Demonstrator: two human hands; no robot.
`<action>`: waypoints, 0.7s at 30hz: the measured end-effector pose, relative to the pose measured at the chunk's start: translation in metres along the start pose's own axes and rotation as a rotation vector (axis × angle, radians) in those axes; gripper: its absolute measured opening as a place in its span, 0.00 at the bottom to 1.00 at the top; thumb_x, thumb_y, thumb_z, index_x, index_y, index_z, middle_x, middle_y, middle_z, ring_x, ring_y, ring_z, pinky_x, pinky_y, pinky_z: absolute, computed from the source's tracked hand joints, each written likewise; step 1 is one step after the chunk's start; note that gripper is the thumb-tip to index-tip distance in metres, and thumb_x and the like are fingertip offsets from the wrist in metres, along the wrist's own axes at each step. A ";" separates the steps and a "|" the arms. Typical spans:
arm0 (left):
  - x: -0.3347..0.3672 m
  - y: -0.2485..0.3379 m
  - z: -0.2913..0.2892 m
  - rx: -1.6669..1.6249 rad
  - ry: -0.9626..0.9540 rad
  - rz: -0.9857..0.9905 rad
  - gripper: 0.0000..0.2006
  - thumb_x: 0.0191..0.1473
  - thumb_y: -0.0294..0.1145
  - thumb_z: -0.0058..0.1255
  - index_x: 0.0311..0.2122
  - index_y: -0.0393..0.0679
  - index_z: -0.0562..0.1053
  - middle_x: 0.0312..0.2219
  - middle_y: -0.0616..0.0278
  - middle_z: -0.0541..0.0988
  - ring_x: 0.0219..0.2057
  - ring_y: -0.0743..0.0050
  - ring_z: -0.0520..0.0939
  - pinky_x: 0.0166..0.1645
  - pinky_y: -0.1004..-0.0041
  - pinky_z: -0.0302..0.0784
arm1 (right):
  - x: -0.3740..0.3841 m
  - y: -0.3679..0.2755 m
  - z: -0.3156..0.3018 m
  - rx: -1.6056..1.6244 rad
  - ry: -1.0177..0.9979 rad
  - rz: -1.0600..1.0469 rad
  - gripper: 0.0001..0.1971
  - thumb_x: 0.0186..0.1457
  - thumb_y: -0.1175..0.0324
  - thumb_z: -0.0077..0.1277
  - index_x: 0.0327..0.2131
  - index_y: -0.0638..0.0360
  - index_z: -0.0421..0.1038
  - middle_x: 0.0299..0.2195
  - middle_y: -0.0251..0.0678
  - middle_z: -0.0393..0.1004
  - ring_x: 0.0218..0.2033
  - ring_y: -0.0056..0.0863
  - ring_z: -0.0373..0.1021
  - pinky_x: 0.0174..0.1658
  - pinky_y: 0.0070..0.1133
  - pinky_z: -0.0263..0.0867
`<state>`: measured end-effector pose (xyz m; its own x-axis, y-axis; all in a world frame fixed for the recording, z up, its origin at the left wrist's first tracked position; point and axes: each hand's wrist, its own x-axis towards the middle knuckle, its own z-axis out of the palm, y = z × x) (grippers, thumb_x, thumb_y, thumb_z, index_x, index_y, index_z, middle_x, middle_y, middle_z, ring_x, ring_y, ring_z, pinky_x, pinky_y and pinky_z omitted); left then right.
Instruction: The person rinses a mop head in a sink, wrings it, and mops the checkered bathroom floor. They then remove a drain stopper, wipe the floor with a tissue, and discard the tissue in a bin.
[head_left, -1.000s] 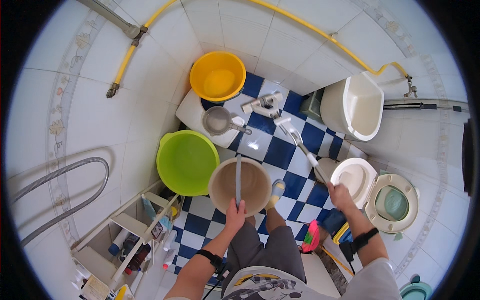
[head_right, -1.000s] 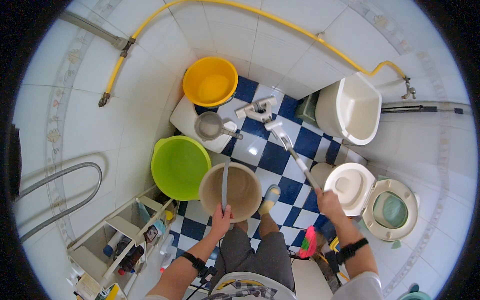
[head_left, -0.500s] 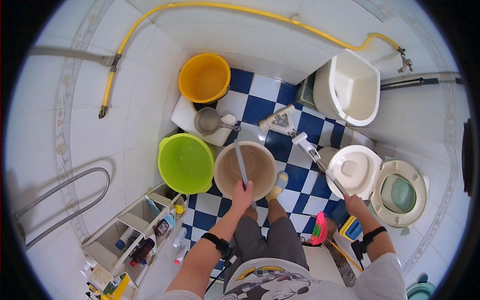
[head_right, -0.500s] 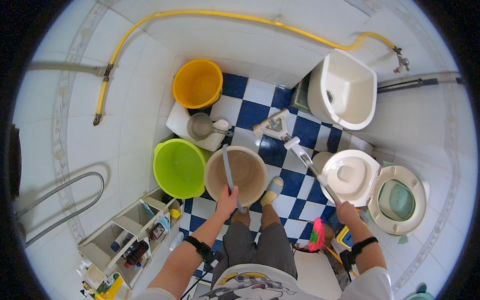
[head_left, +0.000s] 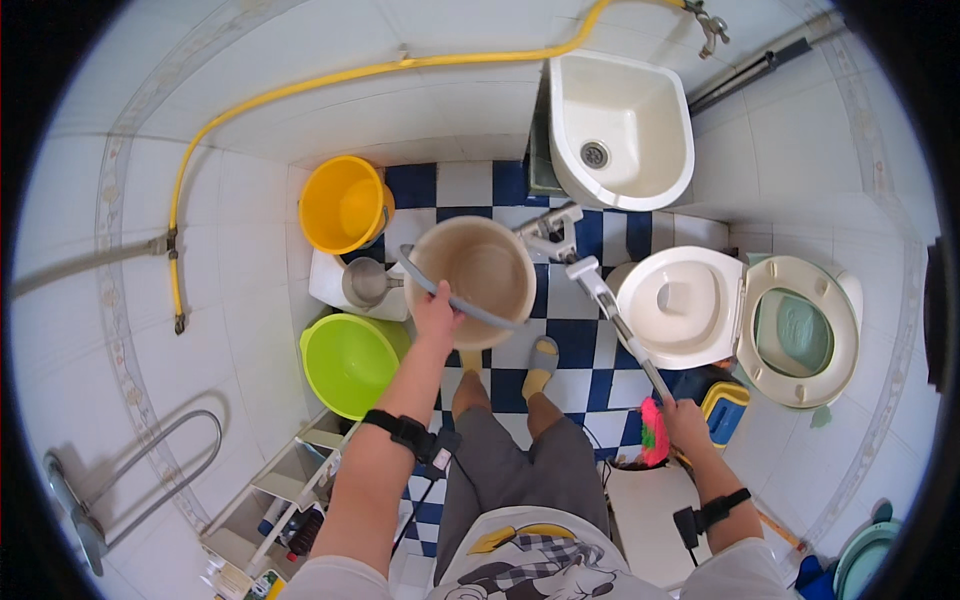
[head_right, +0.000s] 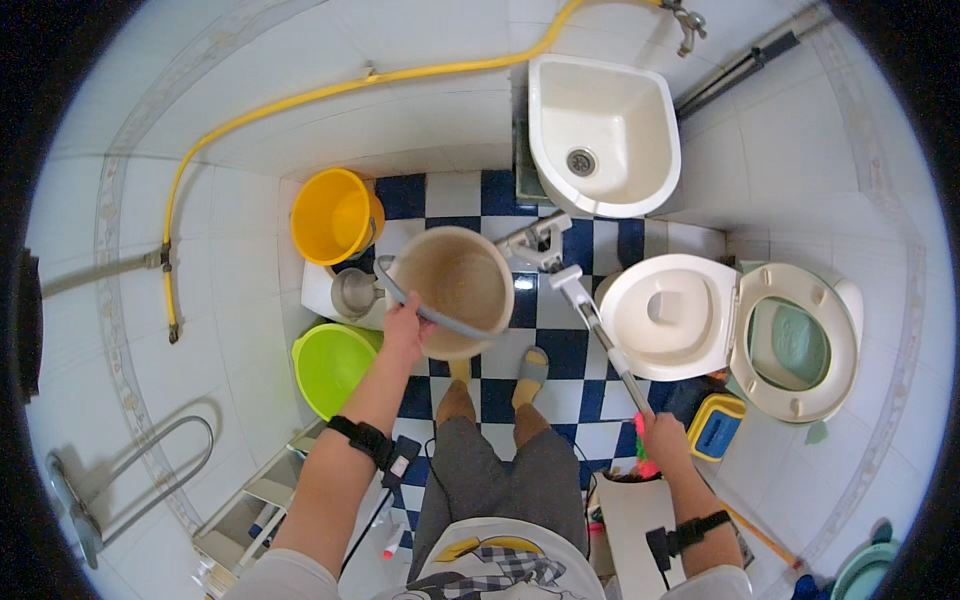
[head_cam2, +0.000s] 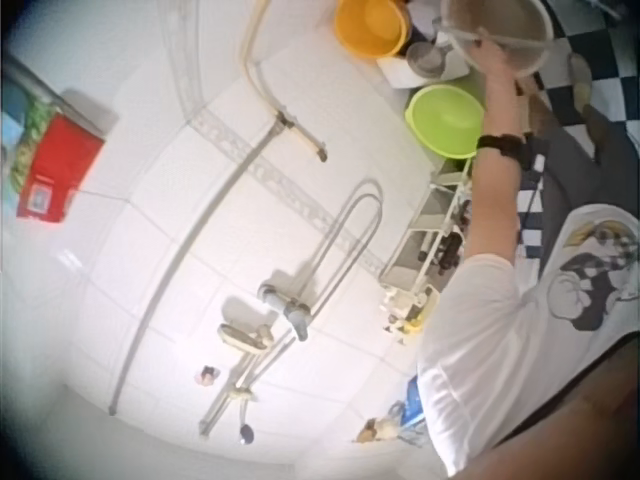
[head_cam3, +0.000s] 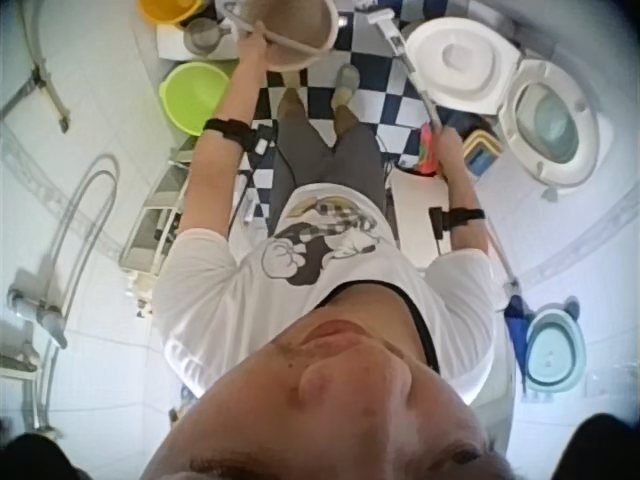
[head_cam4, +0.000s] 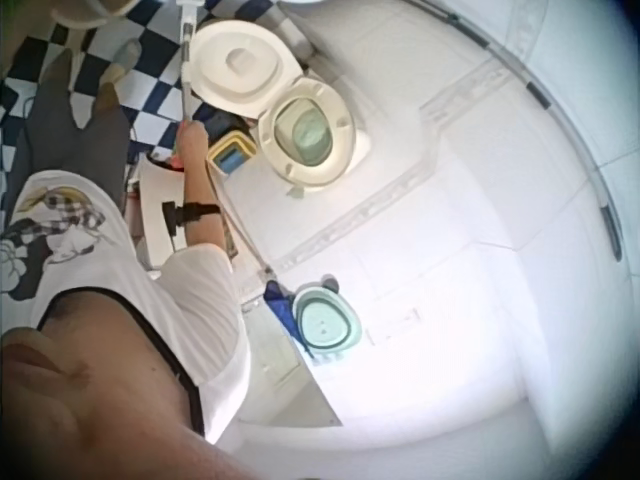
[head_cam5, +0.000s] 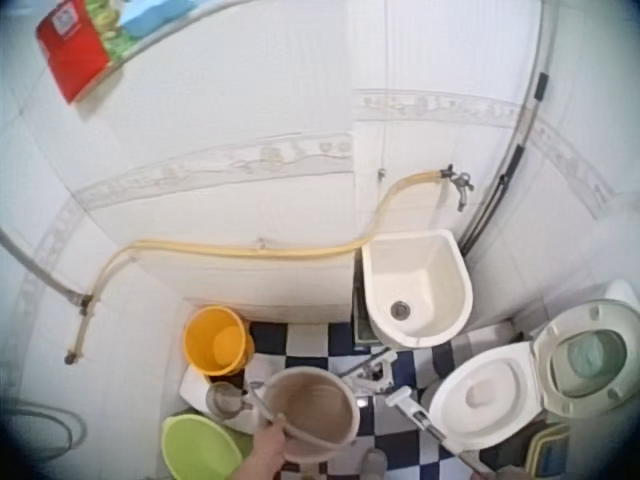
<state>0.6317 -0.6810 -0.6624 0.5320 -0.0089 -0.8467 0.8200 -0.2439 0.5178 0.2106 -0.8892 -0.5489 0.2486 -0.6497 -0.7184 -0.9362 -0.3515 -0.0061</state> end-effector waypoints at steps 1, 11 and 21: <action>0.007 0.011 0.008 -0.038 -0.018 0.012 0.10 0.61 0.37 0.49 0.39 0.41 0.70 0.34 0.59 0.75 0.32 0.69 0.78 0.29 0.70 0.79 | 0.011 0.000 0.015 0.011 0.002 0.002 0.29 0.63 0.48 0.39 0.26 0.68 0.74 0.27 0.59 0.75 0.34 0.58 0.73 0.38 0.44 0.70; 0.123 0.086 0.078 -0.258 -0.096 -0.044 0.16 0.61 0.32 0.49 0.51 0.37 0.65 0.42 0.53 0.73 0.41 0.56 0.79 0.43 0.61 0.82 | -0.111 -0.019 0.145 0.175 -0.146 0.330 0.28 0.63 0.50 0.39 0.27 0.68 0.74 0.28 0.58 0.75 0.32 0.59 0.73 0.37 0.45 0.68; 0.242 0.115 0.096 -0.286 -0.101 -0.018 0.11 0.62 0.31 0.45 0.45 0.34 0.66 0.41 0.50 0.72 0.39 0.57 0.78 0.44 0.62 0.84 | -0.102 -0.085 0.123 0.374 0.041 0.374 0.27 0.64 0.50 0.39 0.25 0.66 0.74 0.27 0.58 0.74 0.32 0.59 0.72 0.36 0.46 0.67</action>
<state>0.8343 -0.8039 -0.8196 0.5049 -0.1069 -0.8565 0.8629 0.0378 0.5040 0.2344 -0.7098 -0.5610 -0.1165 -0.7134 -0.6910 -0.9856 0.1687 -0.0079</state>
